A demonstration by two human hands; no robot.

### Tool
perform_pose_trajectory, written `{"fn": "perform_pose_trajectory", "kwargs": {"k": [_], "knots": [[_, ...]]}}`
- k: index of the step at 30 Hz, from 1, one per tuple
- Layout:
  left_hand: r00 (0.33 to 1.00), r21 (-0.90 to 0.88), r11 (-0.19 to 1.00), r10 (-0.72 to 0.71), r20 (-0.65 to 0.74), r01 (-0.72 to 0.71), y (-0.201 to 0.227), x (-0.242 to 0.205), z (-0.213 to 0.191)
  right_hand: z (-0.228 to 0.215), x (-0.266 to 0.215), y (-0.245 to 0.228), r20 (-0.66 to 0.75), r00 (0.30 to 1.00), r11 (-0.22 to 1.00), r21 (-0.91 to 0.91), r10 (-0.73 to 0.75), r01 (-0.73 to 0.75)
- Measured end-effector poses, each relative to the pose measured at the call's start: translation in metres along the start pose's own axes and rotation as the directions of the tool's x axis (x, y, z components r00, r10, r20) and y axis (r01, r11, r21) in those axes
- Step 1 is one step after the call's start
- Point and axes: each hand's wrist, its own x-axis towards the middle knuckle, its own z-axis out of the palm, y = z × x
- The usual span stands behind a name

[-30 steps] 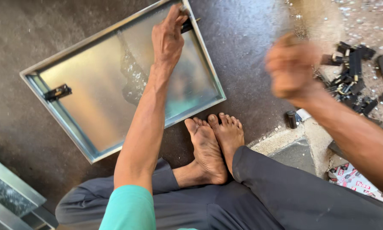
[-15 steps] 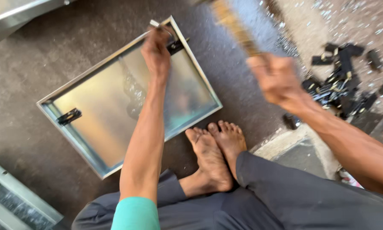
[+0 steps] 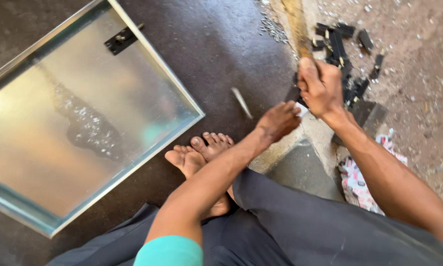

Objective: The person sits on the floor and uses a hammer to attach metal brackets to the corners of a rectangular metal frame. They repeatedly position the brackets and strike them with the hammer to secure them in place.

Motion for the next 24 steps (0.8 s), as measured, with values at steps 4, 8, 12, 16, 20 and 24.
{"fn": "perform_pose_trajectory", "kwargs": {"k": [4, 8, 12, 16, 20, 24], "knots": [[0.948, -0.309, 0.927, -0.271, -0.169, 0.210, -0.016, -0.041, -0.044, -0.009, -0.001, -0.001, 0.026, 0.999, 0.982, -0.186, -0.041, 0.045], [0.613, -0.807, 0.565, -0.702, -0.362, 0.170, -0.067, -0.125, -0.129, -0.004, -0.003, 0.016, 0.065, 0.998, 0.956, -0.294, 0.013, 0.007], [0.098, -0.814, 0.579, -0.813, -0.574, 0.036, -0.175, -0.205, -0.188, 0.027, -0.002, 0.034, 0.167, 0.982, 0.963, -0.266, 0.091, -0.044], [0.127, -0.684, 0.725, -0.688, -0.715, 0.082, -0.245, -0.248, -0.181, 0.059, -0.013, 0.026, 0.238, 0.953, 0.962, -0.242, 0.186, -0.128], [0.316, -0.562, 0.804, -0.593, -0.740, 0.192, -0.269, -0.256, -0.150, 0.077, -0.027, 0.010, 0.272, 0.940, 0.945, -0.306, 0.205, -0.117], [0.303, -0.579, 0.774, -0.633, -0.712, 0.255, -0.269, -0.254, -0.132, 0.083, -0.022, -0.009, 0.289, 0.939, 0.954, -0.283, 0.185, -0.101]]}}
